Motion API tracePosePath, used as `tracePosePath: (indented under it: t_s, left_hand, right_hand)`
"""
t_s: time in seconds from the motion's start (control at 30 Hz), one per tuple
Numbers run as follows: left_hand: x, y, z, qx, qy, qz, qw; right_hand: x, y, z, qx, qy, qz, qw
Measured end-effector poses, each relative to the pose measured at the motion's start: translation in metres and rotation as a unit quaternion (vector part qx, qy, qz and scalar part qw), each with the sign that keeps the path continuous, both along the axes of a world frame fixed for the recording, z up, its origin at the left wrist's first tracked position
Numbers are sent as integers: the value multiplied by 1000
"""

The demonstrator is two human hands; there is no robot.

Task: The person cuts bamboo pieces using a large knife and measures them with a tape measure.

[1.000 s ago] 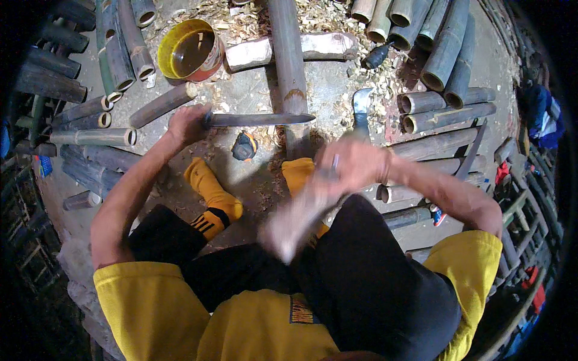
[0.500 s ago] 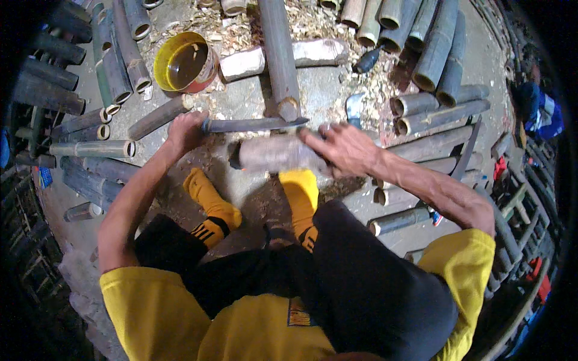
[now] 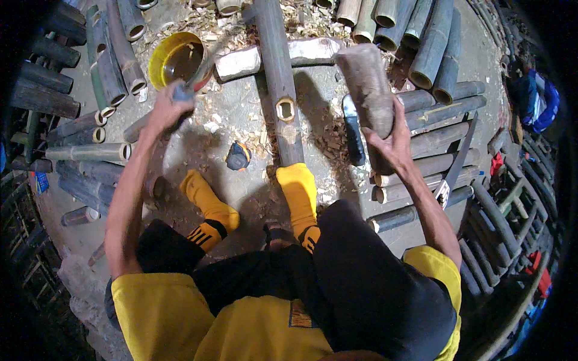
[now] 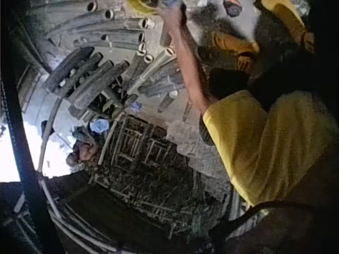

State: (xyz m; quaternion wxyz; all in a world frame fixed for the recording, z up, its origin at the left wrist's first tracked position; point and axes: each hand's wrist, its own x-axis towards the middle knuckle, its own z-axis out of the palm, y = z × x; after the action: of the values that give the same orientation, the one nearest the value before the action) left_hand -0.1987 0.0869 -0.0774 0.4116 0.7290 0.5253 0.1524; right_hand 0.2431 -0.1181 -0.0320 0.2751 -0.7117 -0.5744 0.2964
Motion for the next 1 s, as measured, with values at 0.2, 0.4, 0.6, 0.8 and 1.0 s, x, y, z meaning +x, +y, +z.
tracePosePath:
  t_s: [0.2,0.4,0.6,0.8,1.0]
  left_hand:
    - [-9,-16,-33,-65,201,-249,945]
    - [9,-12,-18,-29,317,-173,932]
    - [18,-7,-10,-86,345,-185,916]
    - [13,-2,-21,-140,332,-175,916]
    - [12,8,-24,-135,336,-191,912]
  right_hand:
    - [3,3,17,-24,8,-5,1000]
    - [-19,8,31,-45,27,-4,999]
    - [-44,23,29,-136,53,52,988]
    - [-51,42,65,-145,96,-8,985]
    - [-64,15,29,-188,136,3,973]
